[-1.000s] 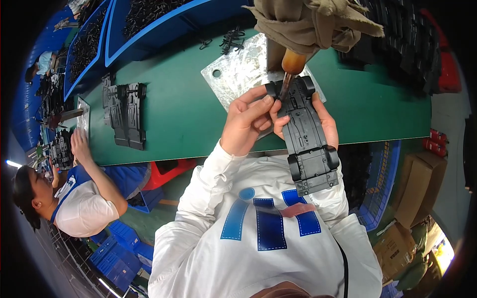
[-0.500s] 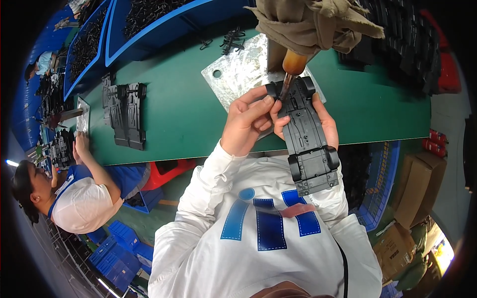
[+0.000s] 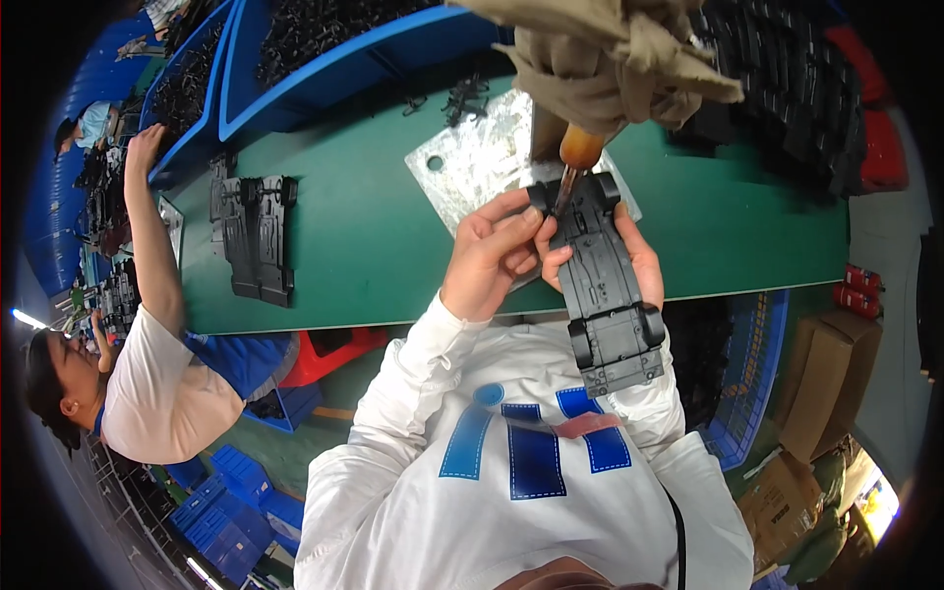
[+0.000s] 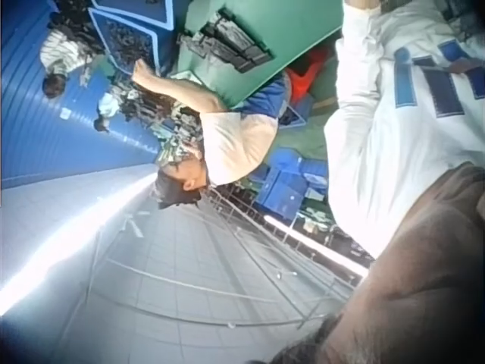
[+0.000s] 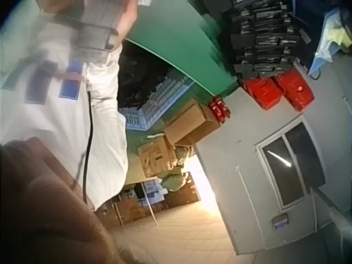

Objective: Assembling plastic toy car components and securing parts with a heat-sealing tool.

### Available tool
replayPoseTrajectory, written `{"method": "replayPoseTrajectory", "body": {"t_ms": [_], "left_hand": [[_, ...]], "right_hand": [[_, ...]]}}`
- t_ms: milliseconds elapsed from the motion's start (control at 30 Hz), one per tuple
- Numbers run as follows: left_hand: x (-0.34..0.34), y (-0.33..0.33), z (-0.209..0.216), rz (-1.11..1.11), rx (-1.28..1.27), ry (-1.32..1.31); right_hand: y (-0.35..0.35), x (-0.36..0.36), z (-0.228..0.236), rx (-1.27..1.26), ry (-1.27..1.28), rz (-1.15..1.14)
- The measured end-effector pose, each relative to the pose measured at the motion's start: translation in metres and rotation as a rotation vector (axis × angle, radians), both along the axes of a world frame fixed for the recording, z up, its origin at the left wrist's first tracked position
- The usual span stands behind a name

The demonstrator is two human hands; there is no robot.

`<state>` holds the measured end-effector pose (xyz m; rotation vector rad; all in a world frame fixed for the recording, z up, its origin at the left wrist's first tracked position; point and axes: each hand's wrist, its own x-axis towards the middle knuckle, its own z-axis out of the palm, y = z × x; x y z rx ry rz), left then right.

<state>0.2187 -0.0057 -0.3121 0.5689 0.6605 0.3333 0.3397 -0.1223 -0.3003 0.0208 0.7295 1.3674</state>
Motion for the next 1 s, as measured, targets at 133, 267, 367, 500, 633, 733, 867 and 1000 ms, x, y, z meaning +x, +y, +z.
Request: {"method": "replayPoseTrajectory", "body": {"t_ms": [133, 267, 367, 500, 633, 733, 867, 1000], "left_hand": [[-0.004, -0.004, -0.006, 0.007, -0.025, 0.006], [-0.006, -0.005, 0.001, -0.007, -0.022, 0.037], [-0.009, -0.005, 0.006, -0.056, -0.021, 0.081], [-0.014, -0.009, 0.012, 0.000, -0.022, 0.137], [-0.024, -0.009, 0.011, 0.045, 0.004, 0.132], [-0.029, -0.007, 0.012, 0.052, 0.040, 0.117], [-0.033, -0.002, 0.013, 0.047, 0.110, 0.100], [-0.031, 0.000, 0.012, 0.035, 0.096, 0.092]], "right_hand": [[-0.003, -0.003, -0.002, -0.029, -0.008, 0.010], [-0.006, -0.005, -0.007, -0.006, 0.005, 0.029], [-0.011, -0.010, -0.011, -0.005, 0.014, 0.033], [-0.012, -0.018, -0.016, 0.012, 0.004, 0.037], [-0.009, -0.025, -0.014, 0.033, 0.049, 0.068], [-0.005, -0.028, -0.014, 0.041, 0.059, 0.098], [-0.009, -0.031, -0.022, 0.112, -0.057, 0.159], [-0.013, -0.031, -0.016, 0.154, -0.109, 0.147]]}}
